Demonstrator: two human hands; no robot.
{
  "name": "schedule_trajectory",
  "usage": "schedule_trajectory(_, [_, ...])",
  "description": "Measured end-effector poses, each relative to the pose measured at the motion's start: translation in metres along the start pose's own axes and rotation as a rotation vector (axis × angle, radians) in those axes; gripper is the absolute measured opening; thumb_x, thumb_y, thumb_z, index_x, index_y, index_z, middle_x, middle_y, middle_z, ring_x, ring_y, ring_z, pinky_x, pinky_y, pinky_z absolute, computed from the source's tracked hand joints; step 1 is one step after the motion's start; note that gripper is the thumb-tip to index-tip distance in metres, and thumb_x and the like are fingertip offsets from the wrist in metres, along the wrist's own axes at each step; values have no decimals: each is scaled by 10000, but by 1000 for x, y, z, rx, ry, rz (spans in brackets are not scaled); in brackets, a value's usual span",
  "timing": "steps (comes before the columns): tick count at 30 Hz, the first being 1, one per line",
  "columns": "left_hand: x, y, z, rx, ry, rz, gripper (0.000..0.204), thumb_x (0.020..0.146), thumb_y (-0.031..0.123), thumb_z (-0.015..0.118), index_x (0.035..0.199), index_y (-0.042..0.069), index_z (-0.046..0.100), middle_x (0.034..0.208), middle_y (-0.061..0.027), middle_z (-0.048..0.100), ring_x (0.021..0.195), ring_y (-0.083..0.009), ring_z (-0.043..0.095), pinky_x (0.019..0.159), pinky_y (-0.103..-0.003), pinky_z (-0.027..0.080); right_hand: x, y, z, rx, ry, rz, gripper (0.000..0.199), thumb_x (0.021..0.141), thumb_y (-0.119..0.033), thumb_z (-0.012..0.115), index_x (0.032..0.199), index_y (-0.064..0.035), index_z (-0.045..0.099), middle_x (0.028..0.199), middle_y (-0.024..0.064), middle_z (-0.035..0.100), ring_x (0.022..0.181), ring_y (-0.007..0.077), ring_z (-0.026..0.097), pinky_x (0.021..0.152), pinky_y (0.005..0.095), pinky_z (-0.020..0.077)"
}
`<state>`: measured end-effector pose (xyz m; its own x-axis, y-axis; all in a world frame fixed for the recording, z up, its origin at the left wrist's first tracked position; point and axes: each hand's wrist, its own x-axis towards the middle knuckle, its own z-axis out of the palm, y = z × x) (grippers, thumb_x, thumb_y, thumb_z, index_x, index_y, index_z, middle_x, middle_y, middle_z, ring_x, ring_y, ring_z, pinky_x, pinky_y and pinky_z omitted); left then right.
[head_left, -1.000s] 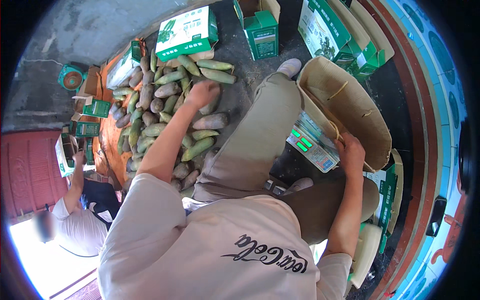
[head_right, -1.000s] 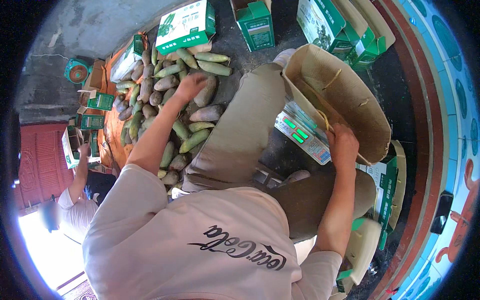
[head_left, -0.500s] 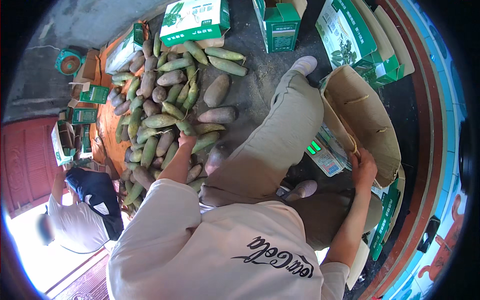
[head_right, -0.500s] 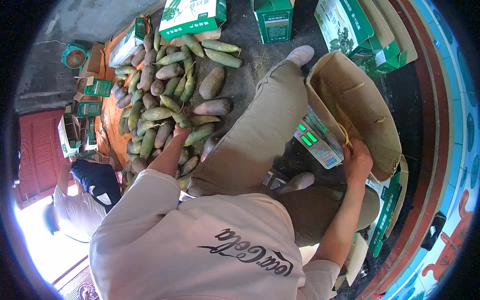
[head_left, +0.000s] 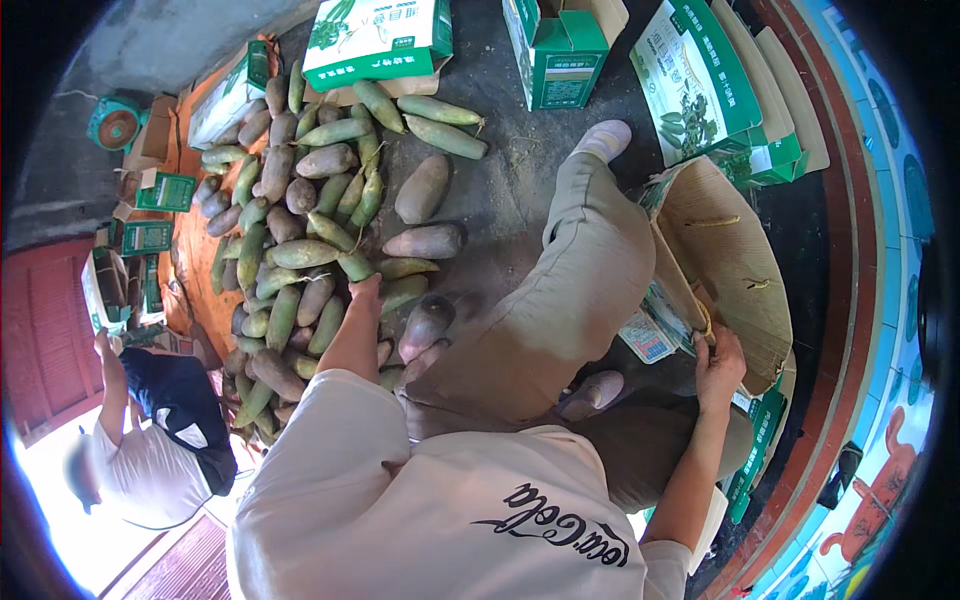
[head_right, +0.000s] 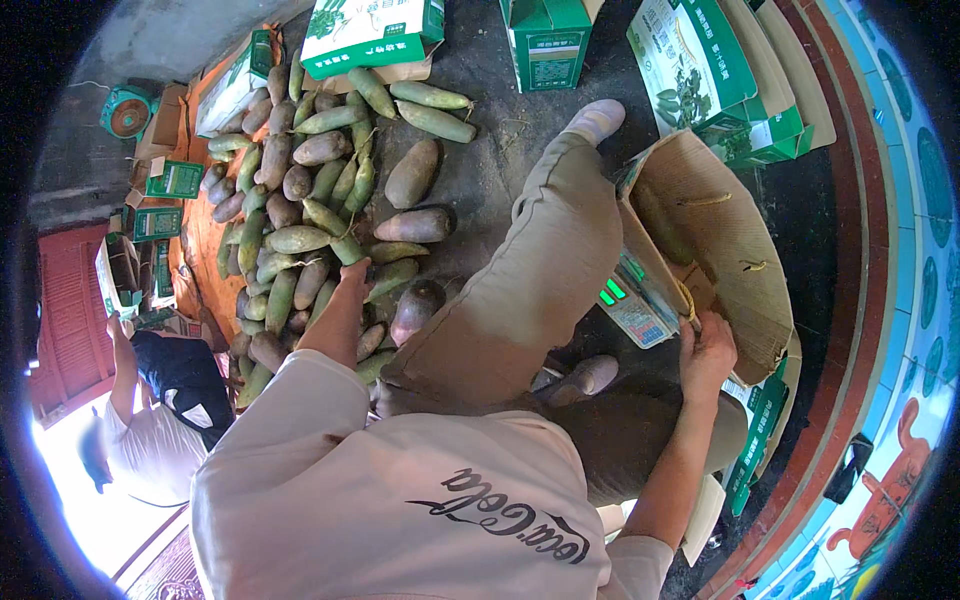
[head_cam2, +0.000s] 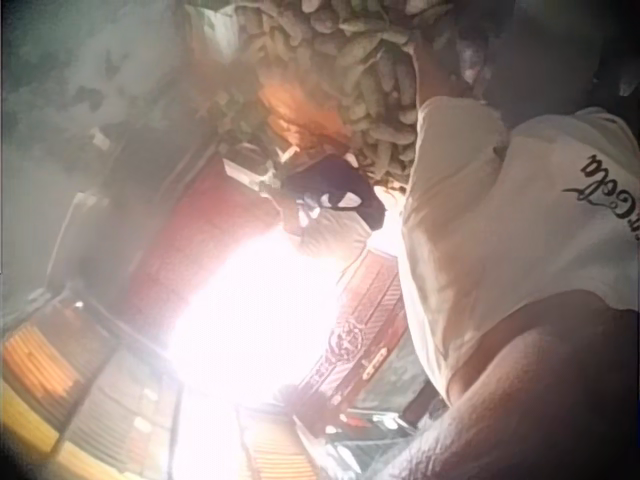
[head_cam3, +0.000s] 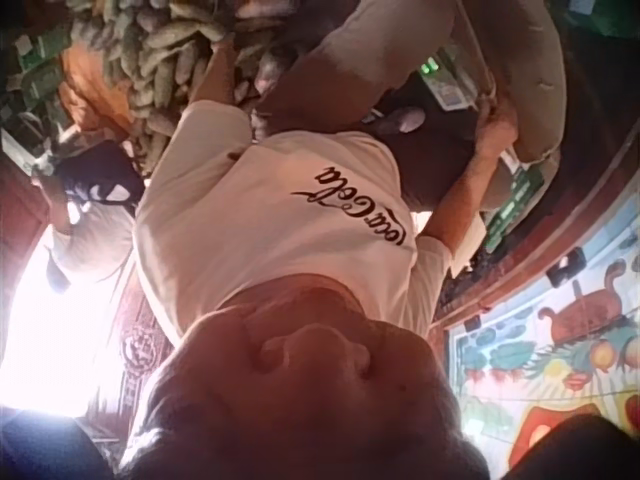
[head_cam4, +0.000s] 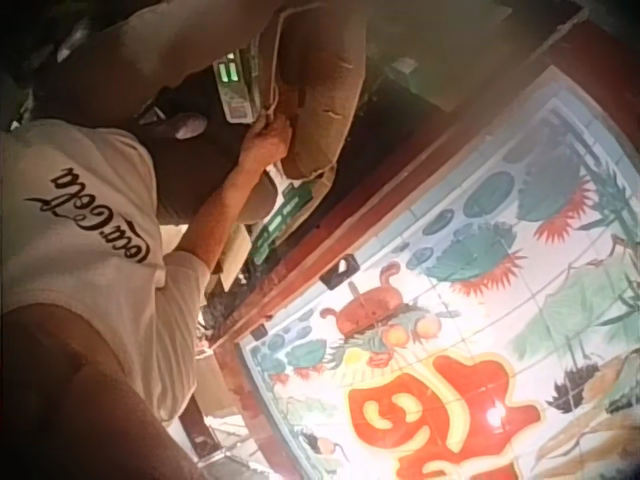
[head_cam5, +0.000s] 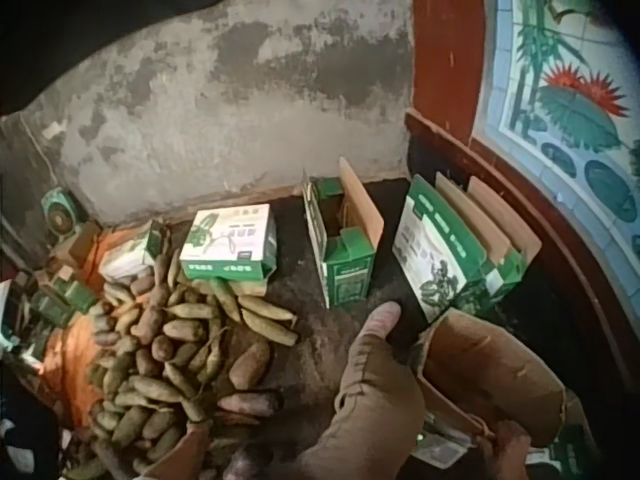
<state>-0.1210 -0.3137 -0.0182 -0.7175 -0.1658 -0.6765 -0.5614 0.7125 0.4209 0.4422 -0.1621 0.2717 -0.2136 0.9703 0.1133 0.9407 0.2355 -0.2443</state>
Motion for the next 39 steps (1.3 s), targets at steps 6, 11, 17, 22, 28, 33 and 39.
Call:
schedule_trajectory(6, [12, 6, -8, -166, -256, -10, 354, 767, 195, 742, 1045, 82, 554, 1045, -97, 590, 871, -250, 578, 744, -415, 469, 4, -3, 4, 12, -80, 65, 257, 770, -135, 689, 992, -26, 621, 909, 171, 624, 842, 338, 613, 733, 391, 483])
schedule_trajectory(11, [-31, 32, 10, -33, -208, -68, 317, 771, 183, 740, 1032, 96, 582, 1052, -73, 591, 884, -228, 565, 756, -419, 458, 2, 0, 4, 19, -11, 27, 250, 761, -123, 691, 982, -28, 621, 886, 167, 622, 810, 337, 611, 711, 388, 486])
schedule_trajectory(17, [-59, 42, 22, -333, -304, -127, 325, 797, 242, 722, 1047, 89, 581, 1078, -62, 599, 935, -225, 544, 771, -420, 442, 1, -9, 0, 44, 57, -39, 231, 684, -74, 710, 876, -32, 589, 800, 136, 585, 758, 338, 566, 662, 406, 464])
schedule_trajectory(22, [-33, 46, 22, -187, -341, -137, 444, 810, 308, 706, 1163, 128, 506, 1246, -32, 511, 1032, -248, 498, 779, -413, 417, 3, -9, 3, 29, 46, -19, 202, 686, -83, 707, 840, -39, 584, 769, 128, 573, 749, 331, 564, 652, 411, 456])
schedule_trajectory(28, [-21, 43, 26, -32, -227, -64, 295, 778, 293, 734, 990, 128, 611, 919, -37, 647, 797, -245, 609, 593, -419, 444, 6, -13, 2, 66, 59, -31, 184, 694, -106, 703, 798, -38, 567, 741, 130, 562, 724, 324, 562, 644, 412, 455])
schedule_trajectory(33, [-50, 59, 39, -83, -401, -122, 309, 762, 295, 742, 997, 154, 599, 906, -39, 630, 804, -230, 598, 661, -377, 497, 4, -8, -3, 24, 42, 17, 191, 681, -102, 705, 818, -46, 584, 752, 124, 572, 723, 319, 565, 647, 408, 458])
schedule_trajectory(39, [-69, 60, 41, -330, -678, -159, 262, 819, 306, 677, 993, 140, 574, 903, -50, 600, 803, -239, 576, 642, -360, 473, 9, -13, 0, 50, 53, 16, 196, 678, -109, 708, 831, -63, 595, 771, 113, 581, 738, 309, 571, 651, 408, 462])
